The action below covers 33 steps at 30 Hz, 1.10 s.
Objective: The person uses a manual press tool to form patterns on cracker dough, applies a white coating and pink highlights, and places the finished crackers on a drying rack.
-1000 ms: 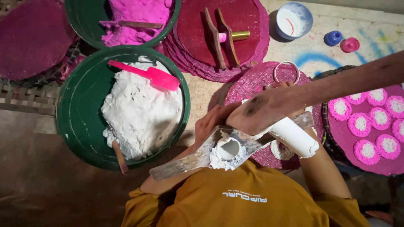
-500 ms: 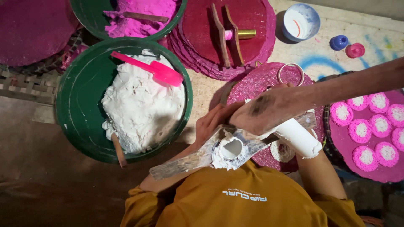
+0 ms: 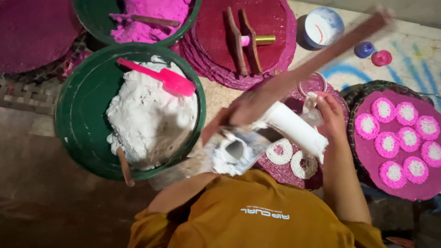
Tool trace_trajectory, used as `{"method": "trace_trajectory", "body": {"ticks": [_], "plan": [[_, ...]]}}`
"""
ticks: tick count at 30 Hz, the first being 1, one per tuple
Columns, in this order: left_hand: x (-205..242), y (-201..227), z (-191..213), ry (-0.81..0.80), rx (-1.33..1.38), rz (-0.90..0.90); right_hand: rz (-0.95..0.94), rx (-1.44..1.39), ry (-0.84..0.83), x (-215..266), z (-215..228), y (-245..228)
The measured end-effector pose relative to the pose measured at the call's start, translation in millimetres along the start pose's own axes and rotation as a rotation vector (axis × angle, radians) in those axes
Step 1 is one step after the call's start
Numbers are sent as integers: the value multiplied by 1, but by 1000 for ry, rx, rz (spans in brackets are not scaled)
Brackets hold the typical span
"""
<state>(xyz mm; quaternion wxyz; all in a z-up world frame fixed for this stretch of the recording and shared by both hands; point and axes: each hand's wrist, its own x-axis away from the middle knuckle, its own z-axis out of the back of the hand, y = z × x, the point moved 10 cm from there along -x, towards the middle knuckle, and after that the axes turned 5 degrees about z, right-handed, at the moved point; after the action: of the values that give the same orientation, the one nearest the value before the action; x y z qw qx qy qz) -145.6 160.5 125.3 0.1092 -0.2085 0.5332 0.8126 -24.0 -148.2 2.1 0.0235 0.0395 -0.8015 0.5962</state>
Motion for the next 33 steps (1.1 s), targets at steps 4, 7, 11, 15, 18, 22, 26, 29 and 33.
{"method": "trace_trajectory", "body": {"ticks": [4, 7, 11, 15, 18, 22, 26, 29, 33], "plan": [[23, -50, 28, 97, -178, -7, 96, -108, 47, -5, 49, 11], [66, -98, 63, 208, -422, 57, 151, -48, 7, -2, 54, 7], [119, -144, 106, 297, -722, 193, 128, -95, 39, -1, 48, 5], [153, -156, 140, 452, -492, 468, 110, -321, -7, -15, 31, 2], [161, -116, 164, 637, -395, 429, 116, -206, -45, -27, 20, -2], [153, -46, 180, 751, -592, 198, 63, 31, -112, -42, -3, 2], [165, -37, 190, 620, -1014, 342, 67, 72, -291, -48, -65, -14], [201, -64, 220, 797, -536, 340, 57, 77, -443, -26, -132, -22], [209, -101, 233, 517, -1304, 300, 202, 289, -591, 14, -227, -49]]}}
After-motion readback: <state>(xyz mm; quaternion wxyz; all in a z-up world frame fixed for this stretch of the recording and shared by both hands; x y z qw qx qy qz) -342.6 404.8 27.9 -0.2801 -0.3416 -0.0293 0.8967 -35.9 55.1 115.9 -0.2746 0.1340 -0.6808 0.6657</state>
